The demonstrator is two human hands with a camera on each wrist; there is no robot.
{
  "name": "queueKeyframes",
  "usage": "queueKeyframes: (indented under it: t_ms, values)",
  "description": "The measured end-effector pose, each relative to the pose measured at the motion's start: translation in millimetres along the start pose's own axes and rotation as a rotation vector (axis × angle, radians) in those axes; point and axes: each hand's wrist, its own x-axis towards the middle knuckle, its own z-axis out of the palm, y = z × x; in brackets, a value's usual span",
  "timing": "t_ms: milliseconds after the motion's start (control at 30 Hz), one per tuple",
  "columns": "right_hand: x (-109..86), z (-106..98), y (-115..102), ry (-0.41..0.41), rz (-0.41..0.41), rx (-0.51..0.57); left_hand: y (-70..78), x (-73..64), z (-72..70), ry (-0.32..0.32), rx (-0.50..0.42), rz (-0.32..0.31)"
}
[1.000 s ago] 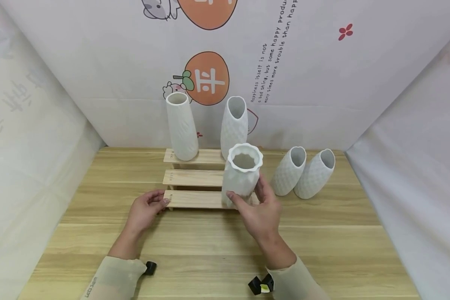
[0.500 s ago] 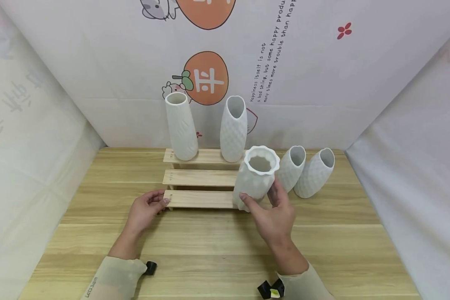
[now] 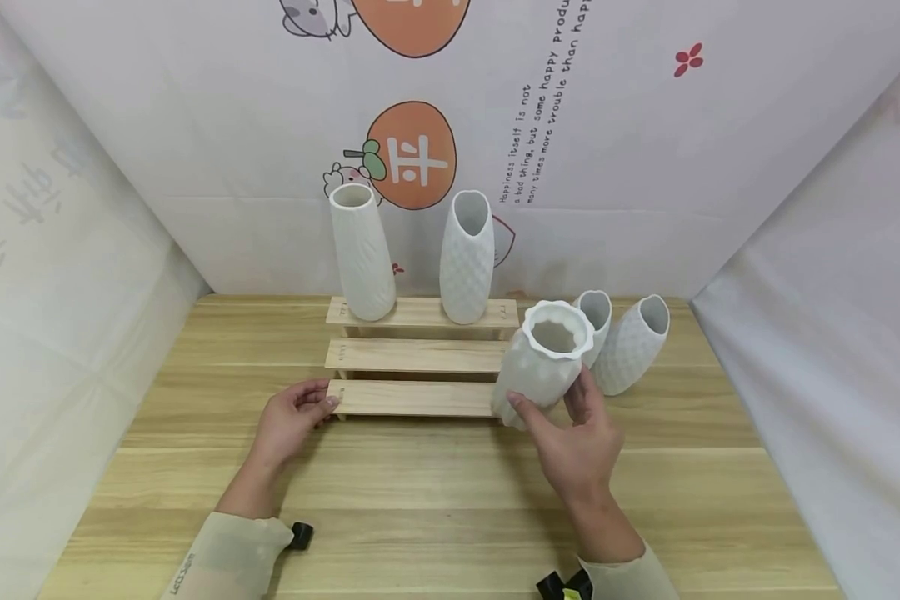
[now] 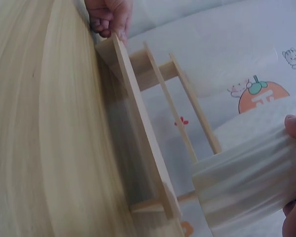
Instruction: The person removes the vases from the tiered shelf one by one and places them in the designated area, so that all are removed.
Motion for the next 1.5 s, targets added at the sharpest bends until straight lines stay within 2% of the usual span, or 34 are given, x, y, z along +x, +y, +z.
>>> queueKeyframes:
  t_ms: [200,500,833,1100,1500]
  values:
    - [1.0,-9.1,4.2,0.032,-0.004,-0.002,0.1,0.3,-0.1,-0.002,0.005,-0.005]
    - [0.2,-25.2,14.4,0.081,0.031,-0.089,-0.4,0.2,0.5,-0.001,0.01,-0.001]
    - [0.6,-43.7,22.4,0.155,0.183,-0.183,-0.5,-0.8,-0.2,0.001,0.006,0.008]
    - [4.7,-56.2,29.4,0.192,0.247,-0.216,-1.1,-1.9,-0.7,-0.002,0.0,0.017]
    - [7.0,-70.1,48.0,0.245,0.249,-0.204,-0.6,-0.6,-0.2,0.003,-0.004,0.003]
